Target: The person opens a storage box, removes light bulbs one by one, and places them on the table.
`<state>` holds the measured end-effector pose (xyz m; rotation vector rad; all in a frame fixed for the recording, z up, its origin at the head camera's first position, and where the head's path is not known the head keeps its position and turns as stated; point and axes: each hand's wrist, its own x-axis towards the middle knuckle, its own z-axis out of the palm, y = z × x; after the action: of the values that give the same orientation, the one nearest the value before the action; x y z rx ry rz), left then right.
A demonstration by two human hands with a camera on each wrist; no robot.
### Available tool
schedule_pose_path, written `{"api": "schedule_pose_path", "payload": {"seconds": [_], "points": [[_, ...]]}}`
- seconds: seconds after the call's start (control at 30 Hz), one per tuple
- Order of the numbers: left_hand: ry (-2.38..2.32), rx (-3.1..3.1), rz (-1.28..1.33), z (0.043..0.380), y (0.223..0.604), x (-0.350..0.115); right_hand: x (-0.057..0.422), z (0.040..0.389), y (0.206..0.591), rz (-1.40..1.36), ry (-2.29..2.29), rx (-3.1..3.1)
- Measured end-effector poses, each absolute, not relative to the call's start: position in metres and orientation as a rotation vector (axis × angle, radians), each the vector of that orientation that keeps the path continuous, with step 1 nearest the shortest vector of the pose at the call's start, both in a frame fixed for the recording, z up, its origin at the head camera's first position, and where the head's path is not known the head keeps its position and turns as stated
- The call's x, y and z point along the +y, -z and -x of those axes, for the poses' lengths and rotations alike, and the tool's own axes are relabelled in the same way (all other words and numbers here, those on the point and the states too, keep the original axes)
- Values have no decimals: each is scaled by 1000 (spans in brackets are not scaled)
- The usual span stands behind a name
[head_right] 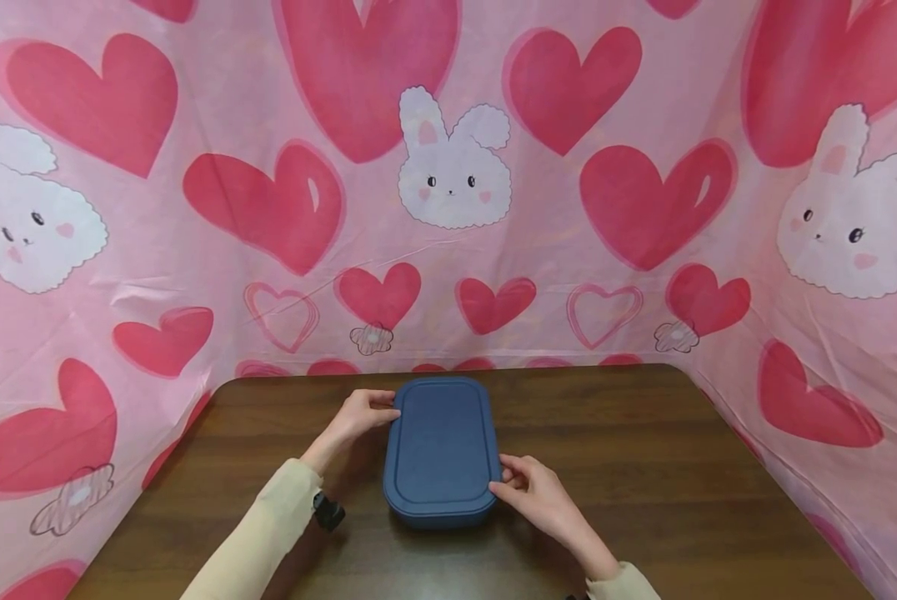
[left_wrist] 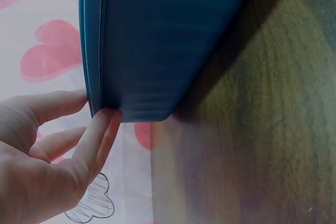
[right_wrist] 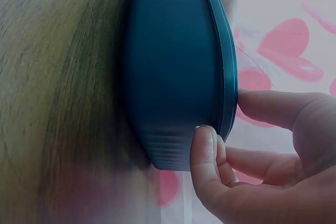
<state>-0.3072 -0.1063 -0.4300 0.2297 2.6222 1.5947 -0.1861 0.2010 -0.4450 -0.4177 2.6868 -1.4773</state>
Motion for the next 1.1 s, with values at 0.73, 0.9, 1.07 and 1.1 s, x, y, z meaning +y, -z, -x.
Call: {"api": "schedule_pose_path", "payload": {"seconds": [0.73,0.9,1.07,1.1], "points": [[-1557,2645,-220,306,428,-106,199,184,444,493,1454,2780],[-1593,2616,-234,306,427,-106,199,183,444,521,1456,2778],[-1595,2632,-231,306,426,-105,199,182,443,543,1452,2771],[-1583,2646,-230,306,426,-105,199,182,443,544,1449,2771]]}}
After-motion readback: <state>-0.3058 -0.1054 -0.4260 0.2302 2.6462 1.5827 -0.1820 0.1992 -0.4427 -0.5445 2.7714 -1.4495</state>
